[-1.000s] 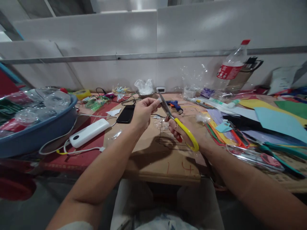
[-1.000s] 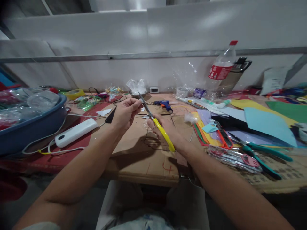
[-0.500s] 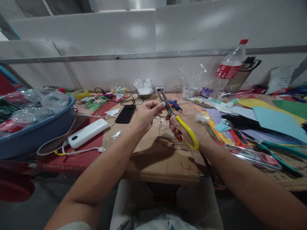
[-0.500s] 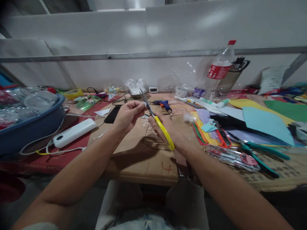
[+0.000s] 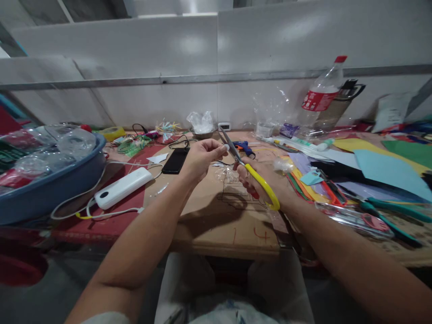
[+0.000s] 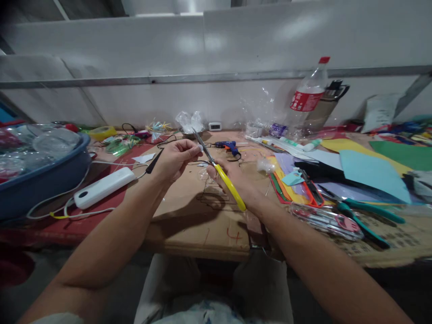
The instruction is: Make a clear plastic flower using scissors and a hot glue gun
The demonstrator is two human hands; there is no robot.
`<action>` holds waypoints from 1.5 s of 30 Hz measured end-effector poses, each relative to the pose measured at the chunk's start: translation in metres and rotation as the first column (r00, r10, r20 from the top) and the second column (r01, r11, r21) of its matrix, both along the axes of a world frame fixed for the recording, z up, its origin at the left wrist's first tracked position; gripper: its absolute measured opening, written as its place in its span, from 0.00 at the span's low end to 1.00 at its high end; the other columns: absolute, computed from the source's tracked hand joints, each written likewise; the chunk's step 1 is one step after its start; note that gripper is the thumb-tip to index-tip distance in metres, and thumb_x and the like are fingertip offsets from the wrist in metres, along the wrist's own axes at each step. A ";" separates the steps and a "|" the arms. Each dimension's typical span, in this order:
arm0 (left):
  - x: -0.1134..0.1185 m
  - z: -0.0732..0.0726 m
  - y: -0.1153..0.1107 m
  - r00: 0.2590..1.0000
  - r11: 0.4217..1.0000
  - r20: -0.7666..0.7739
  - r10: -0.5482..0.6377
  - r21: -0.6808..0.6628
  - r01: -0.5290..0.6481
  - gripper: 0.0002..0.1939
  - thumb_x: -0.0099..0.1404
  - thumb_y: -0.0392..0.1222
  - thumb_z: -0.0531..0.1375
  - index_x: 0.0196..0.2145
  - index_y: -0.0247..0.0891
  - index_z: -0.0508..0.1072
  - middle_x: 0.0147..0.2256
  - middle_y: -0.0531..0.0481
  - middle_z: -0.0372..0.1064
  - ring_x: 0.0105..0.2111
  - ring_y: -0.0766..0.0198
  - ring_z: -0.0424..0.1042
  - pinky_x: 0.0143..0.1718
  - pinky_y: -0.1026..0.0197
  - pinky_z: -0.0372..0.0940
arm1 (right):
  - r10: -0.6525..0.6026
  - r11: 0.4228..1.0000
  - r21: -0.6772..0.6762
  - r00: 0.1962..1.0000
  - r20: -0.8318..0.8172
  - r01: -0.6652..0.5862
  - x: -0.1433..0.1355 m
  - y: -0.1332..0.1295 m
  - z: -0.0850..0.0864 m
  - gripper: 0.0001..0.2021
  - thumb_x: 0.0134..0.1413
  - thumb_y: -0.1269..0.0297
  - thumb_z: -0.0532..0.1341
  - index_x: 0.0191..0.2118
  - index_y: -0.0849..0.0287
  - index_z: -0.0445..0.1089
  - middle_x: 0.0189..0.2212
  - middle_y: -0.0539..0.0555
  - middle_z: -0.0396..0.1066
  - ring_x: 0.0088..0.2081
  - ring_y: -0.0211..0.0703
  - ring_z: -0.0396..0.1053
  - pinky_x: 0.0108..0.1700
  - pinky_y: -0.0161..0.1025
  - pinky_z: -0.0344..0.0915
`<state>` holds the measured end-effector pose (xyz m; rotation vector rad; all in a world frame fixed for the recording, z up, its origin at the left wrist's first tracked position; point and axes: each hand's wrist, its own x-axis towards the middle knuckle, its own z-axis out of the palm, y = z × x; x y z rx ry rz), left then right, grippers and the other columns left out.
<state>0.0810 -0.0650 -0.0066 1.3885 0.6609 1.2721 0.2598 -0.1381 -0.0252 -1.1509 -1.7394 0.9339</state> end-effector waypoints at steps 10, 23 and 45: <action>-0.006 0.000 0.004 0.999 1.000 -0.045 -0.008 -0.008 0.008 0.12 0.51 0.40 0.73 0.23 0.34 0.73 0.23 0.51 0.72 0.24 0.72 0.67 0.28 0.67 0.60 | 0.017 0.999 -0.045 0.997 0.073 -0.013 -0.001 -0.005 0.007 0.31 0.54 0.27 0.54 0.37 0.56 0.61 0.22 0.44 0.56 0.20 0.32 0.54 0.20 0.32 0.54; -0.019 0.008 0.009 0.986 0.998 -0.160 -0.052 -0.026 0.049 0.12 0.52 0.39 0.72 0.23 0.33 0.73 0.23 0.50 0.71 0.22 0.72 0.66 0.26 0.67 0.61 | 0.045 0.998 -0.044 0.997 0.070 -0.042 -0.002 -0.008 0.007 0.24 0.58 0.36 0.58 0.34 0.55 0.61 0.21 0.45 0.58 0.19 0.32 0.55 0.20 0.32 0.53; 0.003 -0.009 -0.002 0.963 0.954 -0.250 0.100 0.299 -0.021 0.12 0.58 0.47 0.69 0.27 0.36 0.75 0.24 0.52 0.71 0.25 0.69 0.63 0.29 0.64 0.58 | -0.166 0.955 0.159 0.898 -0.408 0.249 -0.001 0.004 0.002 0.27 0.49 0.52 0.71 0.49 0.53 0.59 0.33 0.48 0.73 0.24 0.34 0.66 0.25 0.35 0.64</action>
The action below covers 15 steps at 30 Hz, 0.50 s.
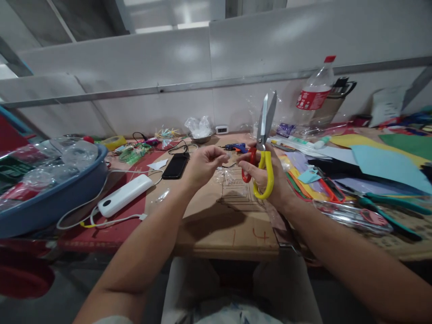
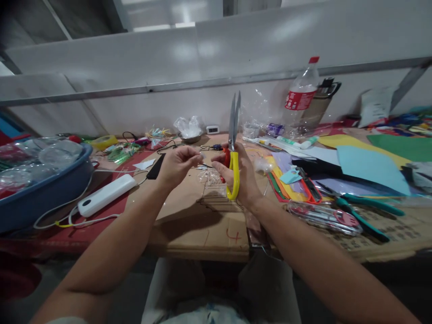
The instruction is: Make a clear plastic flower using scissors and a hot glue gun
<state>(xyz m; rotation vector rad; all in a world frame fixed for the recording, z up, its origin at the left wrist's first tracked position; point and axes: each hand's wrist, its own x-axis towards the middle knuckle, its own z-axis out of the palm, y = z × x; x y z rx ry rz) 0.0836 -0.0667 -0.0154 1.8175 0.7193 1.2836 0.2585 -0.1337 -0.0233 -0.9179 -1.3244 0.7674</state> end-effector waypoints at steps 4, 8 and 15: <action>0.000 0.001 -0.005 0.978 0.988 -0.197 0.070 0.150 -0.040 0.10 0.60 0.44 0.67 0.26 0.37 0.76 0.23 0.52 0.69 0.25 0.67 0.63 0.28 0.63 0.56 | 0.004 1.000 0.023 1.000 0.014 -0.005 0.001 0.000 -0.001 0.26 0.49 0.54 0.70 0.49 0.51 0.59 0.36 0.49 0.74 0.33 0.40 0.72 0.30 0.36 0.68; 0.002 -0.003 -0.005 0.974 0.994 -0.226 -0.012 0.099 0.035 0.10 0.60 0.45 0.67 0.26 0.37 0.76 0.22 0.52 0.67 0.24 0.68 0.61 0.27 0.63 0.54 | -0.016 1.000 0.014 0.996 0.082 0.015 -0.002 -0.001 0.001 0.22 0.50 0.58 0.69 0.47 0.51 0.59 0.31 0.46 0.70 0.31 0.38 0.70 0.29 0.36 0.66; 0.011 -0.009 -0.005 0.951 0.892 0.116 -0.287 -0.331 0.309 0.22 0.57 0.60 0.67 0.28 0.35 0.76 0.27 0.48 0.72 0.27 0.68 0.67 0.31 0.62 0.62 | -0.016 0.999 -0.045 0.999 0.028 0.017 0.003 0.001 0.002 0.20 0.51 0.60 0.67 0.47 0.55 0.60 0.30 0.47 0.71 0.29 0.38 0.68 0.33 0.38 0.67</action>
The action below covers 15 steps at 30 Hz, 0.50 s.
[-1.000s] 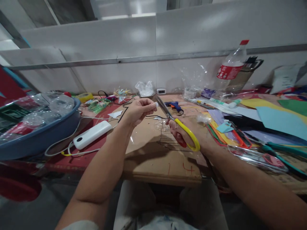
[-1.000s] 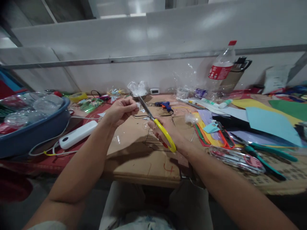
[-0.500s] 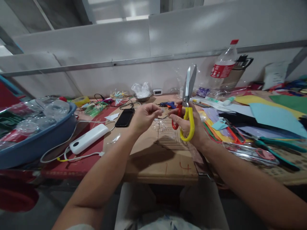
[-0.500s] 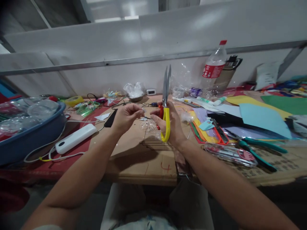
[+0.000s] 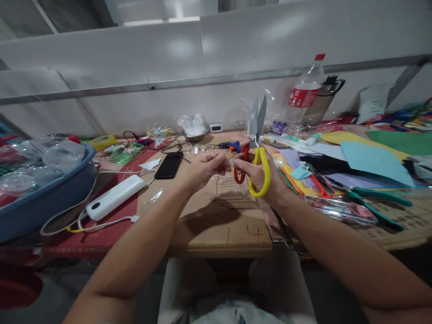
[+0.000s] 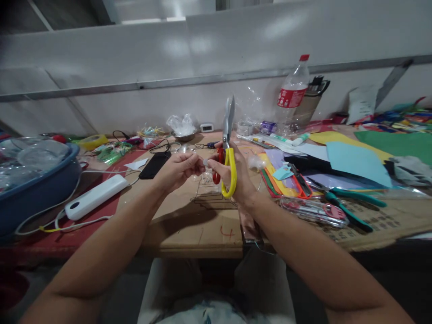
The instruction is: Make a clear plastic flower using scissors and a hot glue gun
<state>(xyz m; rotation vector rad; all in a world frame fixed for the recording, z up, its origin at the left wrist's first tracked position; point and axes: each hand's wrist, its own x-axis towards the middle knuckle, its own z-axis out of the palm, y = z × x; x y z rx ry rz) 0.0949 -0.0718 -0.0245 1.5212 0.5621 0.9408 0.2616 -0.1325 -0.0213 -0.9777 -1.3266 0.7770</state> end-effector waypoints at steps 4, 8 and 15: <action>0.002 -0.004 0.000 0.997 0.997 -0.034 0.064 0.053 -0.062 0.19 0.53 0.54 0.72 0.29 0.34 0.76 0.26 0.51 0.71 0.26 0.70 0.65 0.31 0.63 0.61 | -0.037 0.999 0.001 0.999 0.021 0.037 0.000 0.000 0.001 0.20 0.49 0.59 0.67 0.46 0.55 0.60 0.31 0.48 0.71 0.31 0.39 0.70 0.37 0.41 0.69; 0.002 -0.007 0.002 0.994 0.992 -0.055 0.094 0.090 -0.089 0.17 0.54 0.51 0.72 0.27 0.34 0.76 0.25 0.51 0.71 0.26 0.70 0.65 0.30 0.64 0.60 | -0.005 1.000 -0.024 0.996 0.094 0.008 -0.001 0.000 0.001 0.19 0.50 0.58 0.66 0.45 0.55 0.60 0.31 0.49 0.70 0.33 0.41 0.71 0.36 0.41 0.70; 0.004 -0.005 0.001 0.992 0.990 -0.036 0.123 -0.064 -0.125 0.16 0.50 0.48 0.73 0.27 0.34 0.75 0.25 0.50 0.72 0.26 0.69 0.69 0.32 0.64 0.64 | 0.056 0.997 -0.060 0.991 0.121 -0.049 0.014 0.017 -0.011 0.21 0.49 0.57 0.68 0.47 0.53 0.62 0.30 0.47 0.67 0.28 0.38 0.65 0.28 0.37 0.65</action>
